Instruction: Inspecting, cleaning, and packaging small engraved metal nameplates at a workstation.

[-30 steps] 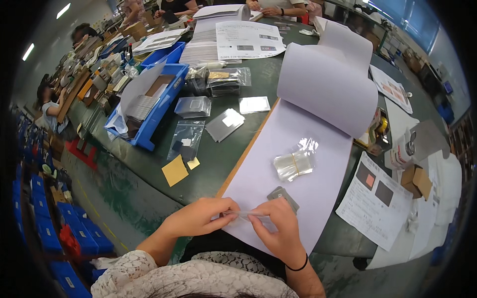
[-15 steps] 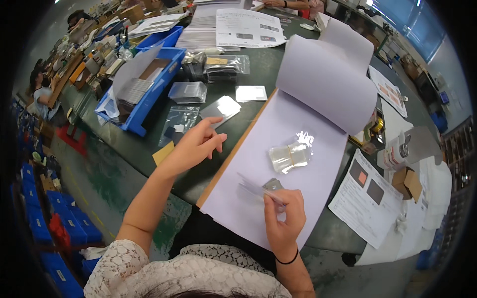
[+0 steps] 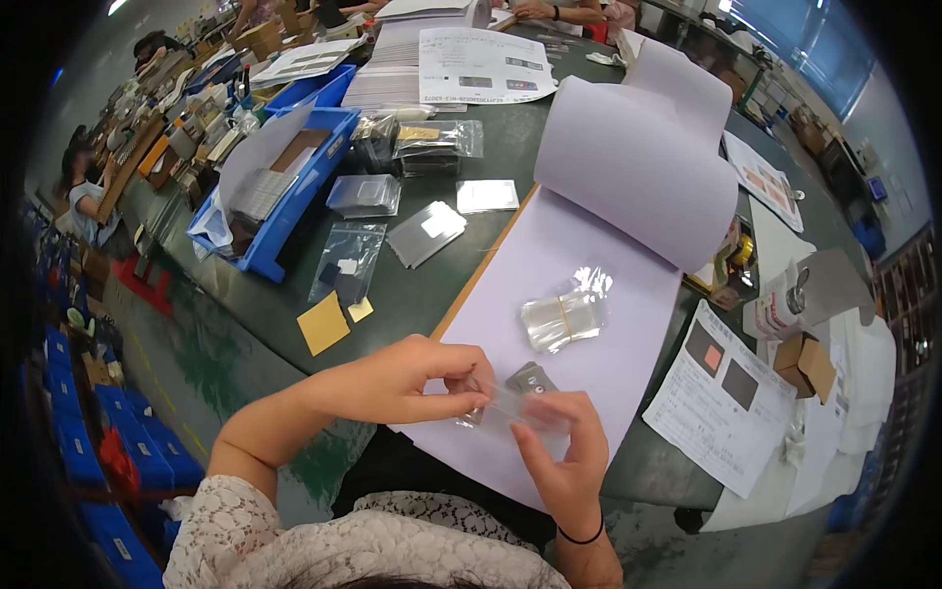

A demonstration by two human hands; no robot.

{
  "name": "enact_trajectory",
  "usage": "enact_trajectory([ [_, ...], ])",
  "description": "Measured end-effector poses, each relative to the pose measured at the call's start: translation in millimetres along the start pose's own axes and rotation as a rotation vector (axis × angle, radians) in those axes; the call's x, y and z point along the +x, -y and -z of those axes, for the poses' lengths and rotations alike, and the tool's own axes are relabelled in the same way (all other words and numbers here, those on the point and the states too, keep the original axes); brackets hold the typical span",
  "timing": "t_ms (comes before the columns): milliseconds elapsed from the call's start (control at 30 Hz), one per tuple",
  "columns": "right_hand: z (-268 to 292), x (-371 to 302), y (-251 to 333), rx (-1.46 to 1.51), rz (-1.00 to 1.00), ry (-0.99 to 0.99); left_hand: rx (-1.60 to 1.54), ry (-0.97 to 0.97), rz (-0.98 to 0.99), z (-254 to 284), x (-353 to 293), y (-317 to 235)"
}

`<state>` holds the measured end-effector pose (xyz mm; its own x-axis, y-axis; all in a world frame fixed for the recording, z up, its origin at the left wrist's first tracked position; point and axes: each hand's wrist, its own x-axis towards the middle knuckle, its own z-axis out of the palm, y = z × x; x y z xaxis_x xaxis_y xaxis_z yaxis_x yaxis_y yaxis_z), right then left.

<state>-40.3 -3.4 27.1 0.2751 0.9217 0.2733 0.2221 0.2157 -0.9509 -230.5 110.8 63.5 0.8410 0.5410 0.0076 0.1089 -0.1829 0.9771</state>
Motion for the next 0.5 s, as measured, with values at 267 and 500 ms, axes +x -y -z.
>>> enact_trajectory([
  [267,30,2,-43,-0.005,-0.016,-0.348,0.561,-0.294,-0.026,135,92,-3],
  [500,30,9,-44,0.071,-0.232,-0.459,1.180,-0.578,0.252,333,139,71],
])
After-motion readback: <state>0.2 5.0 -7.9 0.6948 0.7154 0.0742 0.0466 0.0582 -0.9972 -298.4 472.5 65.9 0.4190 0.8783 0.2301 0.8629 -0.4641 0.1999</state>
